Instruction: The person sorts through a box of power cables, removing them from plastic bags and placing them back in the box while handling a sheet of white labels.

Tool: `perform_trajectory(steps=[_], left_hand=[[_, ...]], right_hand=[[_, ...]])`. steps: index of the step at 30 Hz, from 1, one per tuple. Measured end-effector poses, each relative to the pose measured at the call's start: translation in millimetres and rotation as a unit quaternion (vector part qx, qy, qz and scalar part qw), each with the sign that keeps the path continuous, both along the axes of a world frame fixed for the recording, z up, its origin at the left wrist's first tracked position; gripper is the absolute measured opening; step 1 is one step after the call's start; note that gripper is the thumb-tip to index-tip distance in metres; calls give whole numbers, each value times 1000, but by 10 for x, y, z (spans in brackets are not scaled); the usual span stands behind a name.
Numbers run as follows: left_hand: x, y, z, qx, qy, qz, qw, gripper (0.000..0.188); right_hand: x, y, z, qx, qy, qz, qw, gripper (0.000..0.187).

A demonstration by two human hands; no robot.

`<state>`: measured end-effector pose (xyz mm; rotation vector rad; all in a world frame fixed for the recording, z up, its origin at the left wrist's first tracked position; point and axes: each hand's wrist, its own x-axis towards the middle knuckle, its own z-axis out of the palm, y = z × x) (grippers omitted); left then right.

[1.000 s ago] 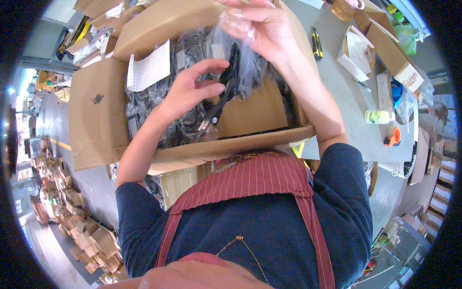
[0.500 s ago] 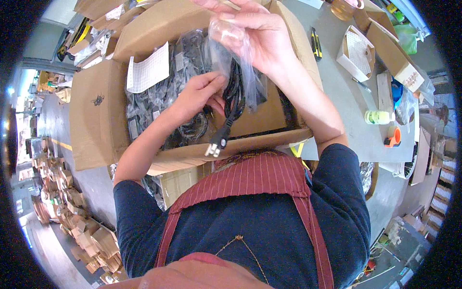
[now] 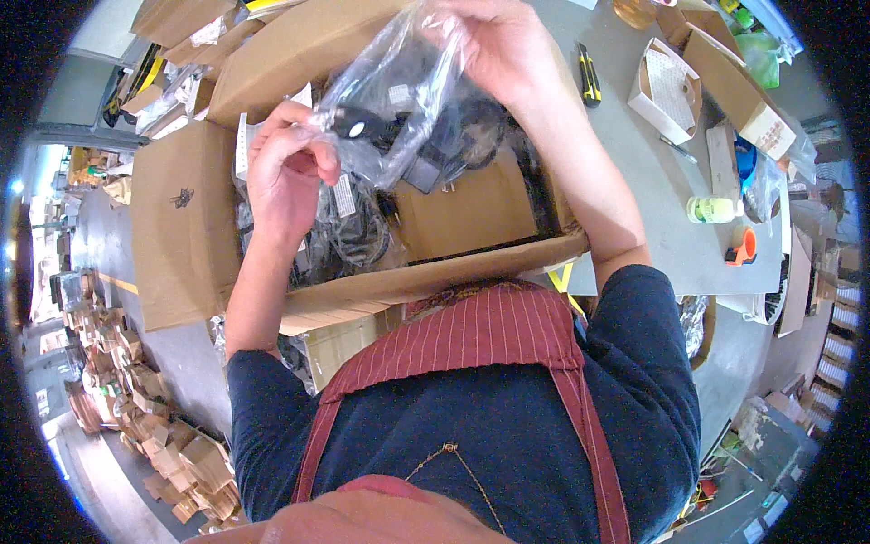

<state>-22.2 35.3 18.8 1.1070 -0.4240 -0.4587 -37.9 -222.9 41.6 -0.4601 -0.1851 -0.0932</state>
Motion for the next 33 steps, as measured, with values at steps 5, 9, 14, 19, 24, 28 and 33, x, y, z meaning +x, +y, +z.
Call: perform_trajectory(steps=[5, 9, 14, 19, 24, 28, 33], left_hand=[[6, -7, 96, 75, 60, -82, 992, 42], [-85, -78, 83, 167, 3, -136, 976, 48], [-232, -171, -6, 188, -21, -164, 968, 38], [-207, -164, -239, 174, -83, -116, 975, 9], [-182, -179, -391, 157, -97, -81, 979, 17], [-103, -119, -370, 110, 51, -90, 989, 14], [-167, -108, -107, 98, 88, -56, 990, 15]], right_hand=[[-35, 229, -159, -138, -107, 112, 978, 68], [-156, 362, -89, -212, -169, 75, 960, 71], [-364, 468, 149, -296, -100, 59, 948, 71], [-211, 589, -160, -350, -209, 75, 910, 71], [-112, 530, -290, -417, -146, 75, 894, 47], [156, 291, -515, -459, -92, -18, 883, 42], [620, -61, -1289, -786, -12, -126, 605, 62]])
